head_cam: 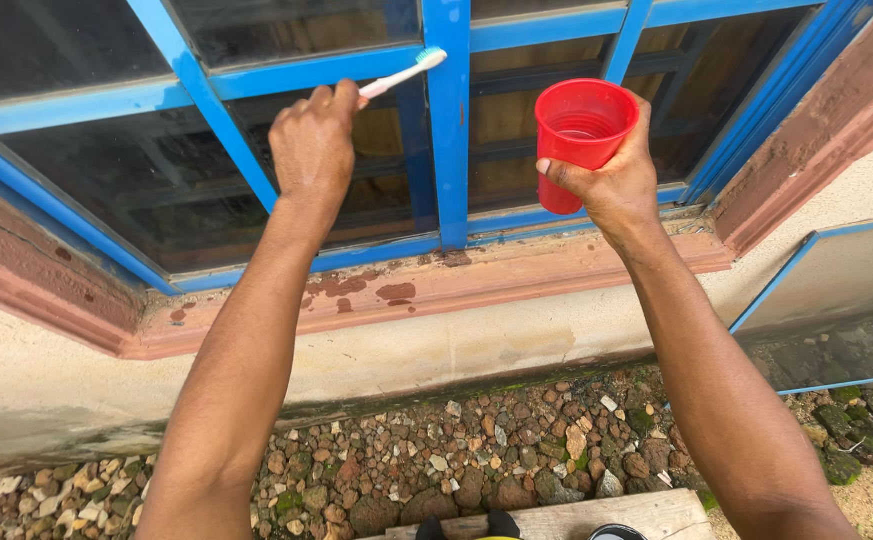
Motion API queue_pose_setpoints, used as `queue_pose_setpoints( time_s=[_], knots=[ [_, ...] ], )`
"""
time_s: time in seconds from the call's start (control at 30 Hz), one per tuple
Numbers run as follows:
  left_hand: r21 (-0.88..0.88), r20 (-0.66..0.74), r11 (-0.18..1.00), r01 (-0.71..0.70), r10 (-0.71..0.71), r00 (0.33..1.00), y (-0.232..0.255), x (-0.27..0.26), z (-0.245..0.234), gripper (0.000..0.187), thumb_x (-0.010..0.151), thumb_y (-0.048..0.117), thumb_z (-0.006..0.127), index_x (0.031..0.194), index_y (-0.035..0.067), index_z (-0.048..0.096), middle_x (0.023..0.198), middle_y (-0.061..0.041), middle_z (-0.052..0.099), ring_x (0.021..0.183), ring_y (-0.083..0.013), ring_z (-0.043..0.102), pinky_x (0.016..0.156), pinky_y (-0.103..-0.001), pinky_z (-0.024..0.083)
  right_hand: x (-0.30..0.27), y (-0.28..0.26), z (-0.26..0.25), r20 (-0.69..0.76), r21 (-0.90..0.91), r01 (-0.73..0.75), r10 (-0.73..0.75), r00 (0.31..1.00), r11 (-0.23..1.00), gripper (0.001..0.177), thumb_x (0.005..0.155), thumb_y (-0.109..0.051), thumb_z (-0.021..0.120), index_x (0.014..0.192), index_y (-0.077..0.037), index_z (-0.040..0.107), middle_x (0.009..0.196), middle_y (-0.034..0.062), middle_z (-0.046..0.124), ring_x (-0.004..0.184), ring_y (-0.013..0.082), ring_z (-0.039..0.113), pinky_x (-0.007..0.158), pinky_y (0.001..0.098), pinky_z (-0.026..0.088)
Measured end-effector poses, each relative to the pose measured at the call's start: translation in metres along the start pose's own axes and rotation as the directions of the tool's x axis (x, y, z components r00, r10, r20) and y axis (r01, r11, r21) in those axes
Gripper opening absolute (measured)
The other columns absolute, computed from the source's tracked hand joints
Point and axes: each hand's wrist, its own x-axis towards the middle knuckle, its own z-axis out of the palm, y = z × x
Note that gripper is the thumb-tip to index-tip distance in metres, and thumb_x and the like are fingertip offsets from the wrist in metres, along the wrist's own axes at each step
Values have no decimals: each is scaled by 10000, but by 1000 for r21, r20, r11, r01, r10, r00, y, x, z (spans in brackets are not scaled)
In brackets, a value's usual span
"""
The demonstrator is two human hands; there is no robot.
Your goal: The person dips a cloth into a bucket of water, wipes the exterior of a blue window frame and its glass panes, and then uses a toothbrush dipped in water to scrub the corners and edges of the frame.
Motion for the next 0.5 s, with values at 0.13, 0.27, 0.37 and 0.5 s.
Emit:
queue_pose_setpoints(
  time_s=[0.13,0.27,0.37,0.5],
  knots=[
    [30,29,999,-18,17,999,-9,10,-6,173,1047,265,648,944,130,617,718,-40,618,628,-234,657,554,-397,508,5,-18,-10,-46,7,27,-26,999,1000,891,789,-97,932,1452,-127,337,1390,91,591,1315,236,634,1111,394,612],
    [25,93,995,-95,92,991,10,-13,1,97,1001,224,630,947,144,622,711,-34,615,622,-219,654,548,-383,506,1,-31,-13,-58,16,42,-41,998,999,884,778,-100,936,1435,-131,345,1379,84,586,1309,231,624,1107,395,604],
    [15,63,999,-29,28,998,7,-2,0,200,1049,277,622,922,124,609,712,-41,618,602,-220,642,538,-387,502,-1,-35,-13,-60,12,32,-31,998,999,884,770,-112,939,1429,-134,350,1372,81,594,1306,228,625,1106,391,598],
    [37,10,998,55,-56,998,-10,21,-8,245,1086,299,616,930,110,602,708,-44,614,605,-217,642,522,-385,499,-1,-37,-11,-61,23,47,-46,997,999,880,773,-126,948,1430,-134,363,1380,81,593,1318,228,624,1119,390,600]
  ],
)
